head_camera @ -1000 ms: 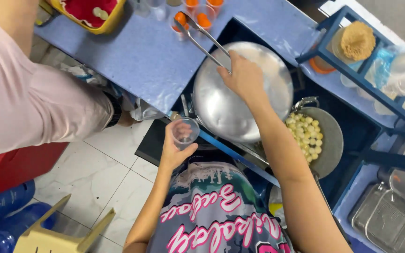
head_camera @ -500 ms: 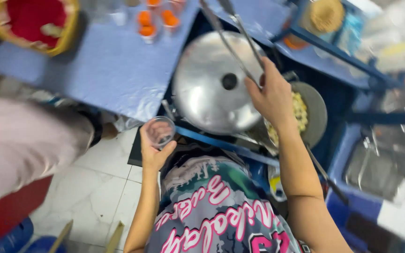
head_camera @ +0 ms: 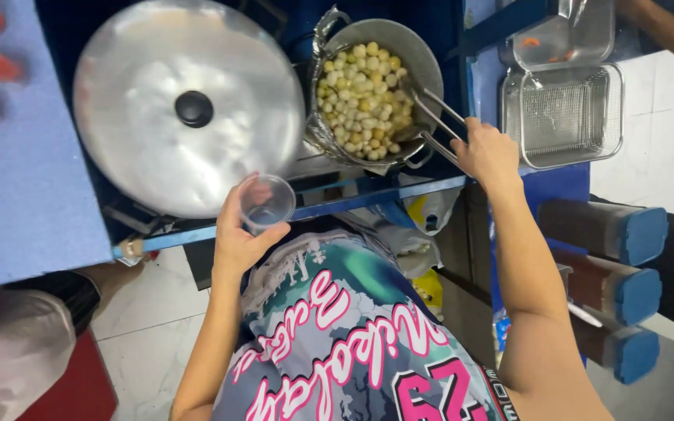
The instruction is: A person uses tongs to serve fried fish balls from a large pot into a cup and then adds various sauces.
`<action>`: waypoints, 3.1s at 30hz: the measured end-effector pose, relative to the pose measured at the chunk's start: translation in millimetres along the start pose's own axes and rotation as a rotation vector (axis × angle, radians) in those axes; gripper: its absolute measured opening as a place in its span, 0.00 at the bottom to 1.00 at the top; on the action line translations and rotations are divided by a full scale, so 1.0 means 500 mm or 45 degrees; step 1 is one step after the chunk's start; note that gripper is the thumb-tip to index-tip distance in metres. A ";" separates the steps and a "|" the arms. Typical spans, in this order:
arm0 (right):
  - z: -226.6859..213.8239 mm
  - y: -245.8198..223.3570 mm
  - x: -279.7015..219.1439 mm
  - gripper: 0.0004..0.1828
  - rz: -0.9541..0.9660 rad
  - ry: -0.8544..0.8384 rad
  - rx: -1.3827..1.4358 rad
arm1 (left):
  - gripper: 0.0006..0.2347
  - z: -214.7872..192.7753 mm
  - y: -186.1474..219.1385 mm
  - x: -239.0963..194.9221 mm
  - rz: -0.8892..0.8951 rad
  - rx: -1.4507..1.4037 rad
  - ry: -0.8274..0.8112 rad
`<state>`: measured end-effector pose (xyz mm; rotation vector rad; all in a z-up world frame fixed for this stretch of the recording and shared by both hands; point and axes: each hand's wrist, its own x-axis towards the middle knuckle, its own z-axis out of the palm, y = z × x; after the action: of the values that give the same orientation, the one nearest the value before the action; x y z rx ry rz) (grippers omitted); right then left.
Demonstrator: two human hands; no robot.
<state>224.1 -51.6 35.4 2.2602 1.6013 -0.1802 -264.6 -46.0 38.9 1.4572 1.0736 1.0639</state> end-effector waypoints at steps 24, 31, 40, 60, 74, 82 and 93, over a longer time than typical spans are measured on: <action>0.058 -0.016 0.213 0.20 -0.541 -0.113 0.039 | 0.33 0.336 -0.006 0.022 -0.269 0.054 0.157; -0.081 0.012 0.076 0.25 -0.433 -0.363 0.219 | 0.32 0.376 -0.145 0.130 -0.285 0.684 -0.067; -0.179 -0.008 0.025 0.31 -0.268 -0.613 0.453 | 0.30 0.355 -0.134 0.139 -0.373 0.289 -0.032; 0.059 -0.062 0.168 0.20 -0.293 -0.156 0.032 | 0.30 0.326 -0.150 0.092 -0.356 0.385 0.020; -0.162 -0.014 -0.021 0.40 -0.371 -0.744 0.626 | 0.33 0.343 -0.160 0.143 -0.674 0.512 -0.212; 0.108 -0.097 0.293 0.23 -0.409 -0.009 -0.038 | 0.29 0.351 -0.140 0.113 -0.434 0.356 -0.080; 0.059 -0.077 0.191 0.19 -0.466 0.028 0.003 | 0.30 0.333 -0.135 0.106 -0.362 0.330 0.013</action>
<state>224.3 33.4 -30.0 1.9565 2.0157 -0.2508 -97.9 -21.8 -43.0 1.4455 1.4189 0.7522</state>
